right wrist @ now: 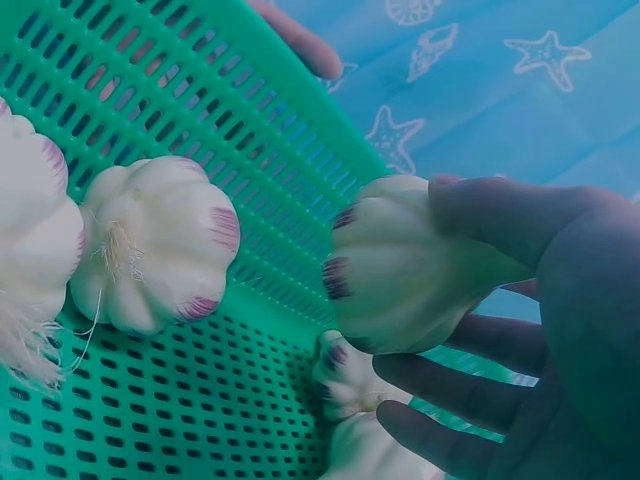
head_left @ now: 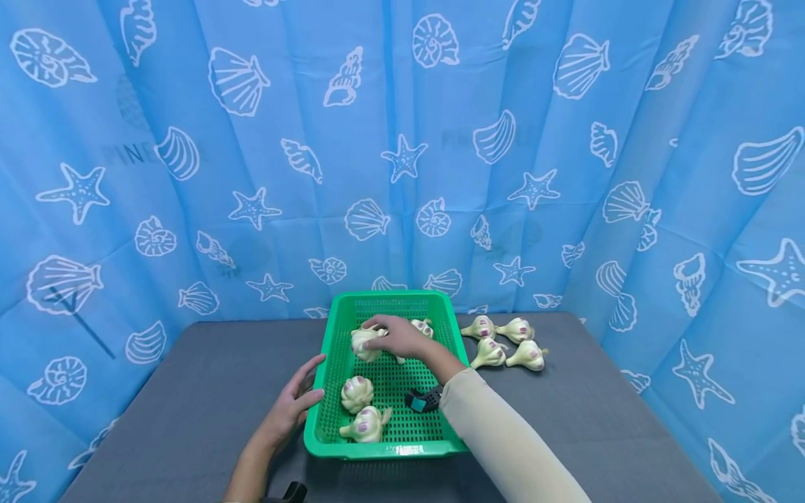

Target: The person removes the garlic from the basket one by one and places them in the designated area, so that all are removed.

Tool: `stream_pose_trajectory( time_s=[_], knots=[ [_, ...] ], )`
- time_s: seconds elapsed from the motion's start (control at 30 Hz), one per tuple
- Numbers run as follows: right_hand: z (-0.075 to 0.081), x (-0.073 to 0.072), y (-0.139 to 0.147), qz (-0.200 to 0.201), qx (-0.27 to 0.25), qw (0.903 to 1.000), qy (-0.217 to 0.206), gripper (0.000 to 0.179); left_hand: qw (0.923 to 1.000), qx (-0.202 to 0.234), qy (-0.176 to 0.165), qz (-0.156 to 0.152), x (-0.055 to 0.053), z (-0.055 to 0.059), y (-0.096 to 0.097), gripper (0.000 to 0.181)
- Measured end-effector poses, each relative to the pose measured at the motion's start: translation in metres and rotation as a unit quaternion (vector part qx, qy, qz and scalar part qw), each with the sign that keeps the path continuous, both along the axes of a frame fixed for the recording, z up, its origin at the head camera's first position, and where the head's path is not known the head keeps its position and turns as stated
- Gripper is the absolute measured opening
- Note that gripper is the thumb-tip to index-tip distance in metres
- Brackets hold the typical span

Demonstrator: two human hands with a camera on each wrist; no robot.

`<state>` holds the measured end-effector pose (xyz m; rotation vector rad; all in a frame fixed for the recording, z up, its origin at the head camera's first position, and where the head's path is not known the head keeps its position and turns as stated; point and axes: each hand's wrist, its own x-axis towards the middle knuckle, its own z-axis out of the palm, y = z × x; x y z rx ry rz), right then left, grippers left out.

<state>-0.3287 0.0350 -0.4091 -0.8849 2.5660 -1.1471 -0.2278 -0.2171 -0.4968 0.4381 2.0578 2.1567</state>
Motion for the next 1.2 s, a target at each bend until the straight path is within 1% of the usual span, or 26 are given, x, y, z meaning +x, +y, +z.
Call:
stream_pose_trajectory(
  time_s=[0.23, 0.4, 0.73, 0.9, 1.0, 1.2],
  knots=[
    [0.009, 0.008, 0.006, 0.004, -0.019, 0.9998, -0.006, 0.044, 1.0, -0.001, -0.004, 0.006, 0.0, 0.0, 0.0, 0.065],
    [0.014, 0.014, 0.012, 0.009, -0.032, 0.9995, 0.002, 0.044, 1.0, -0.002, -0.004, 0.006, 0.0, -0.001, 0.0, 0.065],
    [0.02, 0.025, 0.023, 0.027, -0.056, 0.9981, 0.002, 0.042, 1.0, -0.001, 0.007, -0.005, 0.001, -0.001, -0.001, 0.065],
    [0.019, 0.032, 0.029, 0.036, -0.07, 0.9969, -0.004, 0.043, 0.9999, 0.003, 0.004, -0.009, 0.0, -0.001, 0.0, 0.064],
    [0.018, 0.036, 0.033, 0.047, -0.086, 0.9951, 0.001, 0.043, 0.9999, 0.005, 0.004, -0.013, 0.0, -0.001, 0.0, 0.065],
    [0.023, 0.044, 0.039, 0.062, -0.102, 0.9928, 0.013, 0.043, 0.9998, 0.005, 0.012, -0.016, 0.0, -0.002, -0.001, 0.064]
  ],
)
